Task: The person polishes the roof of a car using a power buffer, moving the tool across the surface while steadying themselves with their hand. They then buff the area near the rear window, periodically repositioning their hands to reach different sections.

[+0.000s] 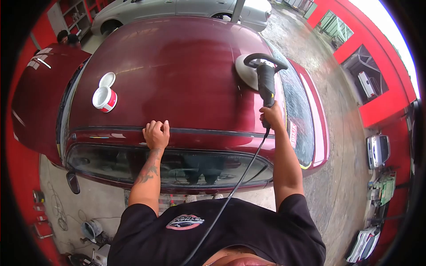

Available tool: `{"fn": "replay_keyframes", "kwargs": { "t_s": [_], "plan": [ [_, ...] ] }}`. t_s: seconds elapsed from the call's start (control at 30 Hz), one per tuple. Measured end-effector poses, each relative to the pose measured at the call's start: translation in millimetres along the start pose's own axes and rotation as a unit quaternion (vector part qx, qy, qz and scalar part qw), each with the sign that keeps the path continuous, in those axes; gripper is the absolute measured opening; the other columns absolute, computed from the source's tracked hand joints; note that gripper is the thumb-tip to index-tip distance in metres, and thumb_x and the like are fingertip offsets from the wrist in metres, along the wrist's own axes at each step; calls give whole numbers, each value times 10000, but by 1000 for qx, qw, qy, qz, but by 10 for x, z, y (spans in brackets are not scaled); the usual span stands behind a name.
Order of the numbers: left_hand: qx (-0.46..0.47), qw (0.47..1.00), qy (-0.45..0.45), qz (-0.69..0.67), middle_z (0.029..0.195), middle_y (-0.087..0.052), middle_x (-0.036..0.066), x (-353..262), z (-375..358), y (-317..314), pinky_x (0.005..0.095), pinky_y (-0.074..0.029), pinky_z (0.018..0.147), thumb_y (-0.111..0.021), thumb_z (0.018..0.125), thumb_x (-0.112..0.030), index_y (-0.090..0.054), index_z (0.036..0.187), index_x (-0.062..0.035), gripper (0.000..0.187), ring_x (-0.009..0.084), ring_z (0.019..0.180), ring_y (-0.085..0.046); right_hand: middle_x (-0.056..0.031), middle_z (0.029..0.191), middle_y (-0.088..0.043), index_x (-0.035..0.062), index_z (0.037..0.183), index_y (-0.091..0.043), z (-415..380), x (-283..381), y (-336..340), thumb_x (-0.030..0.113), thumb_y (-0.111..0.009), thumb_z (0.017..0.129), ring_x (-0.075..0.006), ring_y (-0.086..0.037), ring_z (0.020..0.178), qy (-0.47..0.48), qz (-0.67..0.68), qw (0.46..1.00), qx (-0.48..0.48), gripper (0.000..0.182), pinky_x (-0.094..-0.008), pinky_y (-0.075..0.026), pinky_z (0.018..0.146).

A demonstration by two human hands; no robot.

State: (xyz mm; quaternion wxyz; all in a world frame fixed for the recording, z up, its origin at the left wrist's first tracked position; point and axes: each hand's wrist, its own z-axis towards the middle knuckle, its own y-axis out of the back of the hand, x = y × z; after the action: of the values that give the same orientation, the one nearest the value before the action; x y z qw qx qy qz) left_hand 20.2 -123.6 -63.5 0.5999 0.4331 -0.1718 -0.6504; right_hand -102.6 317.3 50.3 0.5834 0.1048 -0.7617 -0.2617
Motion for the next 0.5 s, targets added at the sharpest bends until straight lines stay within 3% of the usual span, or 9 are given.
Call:
{"fn": "replay_keyframes", "kwargs": {
  "t_s": [0.27,0.5],
  "plan": [
    [8,1000,-3,4,809,-590,37,-6,-5,6,455,-442,743,-669,970,-375,-631,739,-118,348,284,816,-589,-179,764,-688,-49,1193,-494,564,539,-519,104,-767,778,-273,-725,585,45,-64,997,19,520,-402,-586,524],
    [17,1000,-2,-7,802,-578,43,-28,0,51,452,-440,748,-673,977,-348,-632,753,-101,336,292,825,-590,-259,1013,-737,-11,1262,-532,565,1326,-1358,158,-775,768,-361,-773,792,93,-128,983,97,576,-459,-632,701]
  ]
}}
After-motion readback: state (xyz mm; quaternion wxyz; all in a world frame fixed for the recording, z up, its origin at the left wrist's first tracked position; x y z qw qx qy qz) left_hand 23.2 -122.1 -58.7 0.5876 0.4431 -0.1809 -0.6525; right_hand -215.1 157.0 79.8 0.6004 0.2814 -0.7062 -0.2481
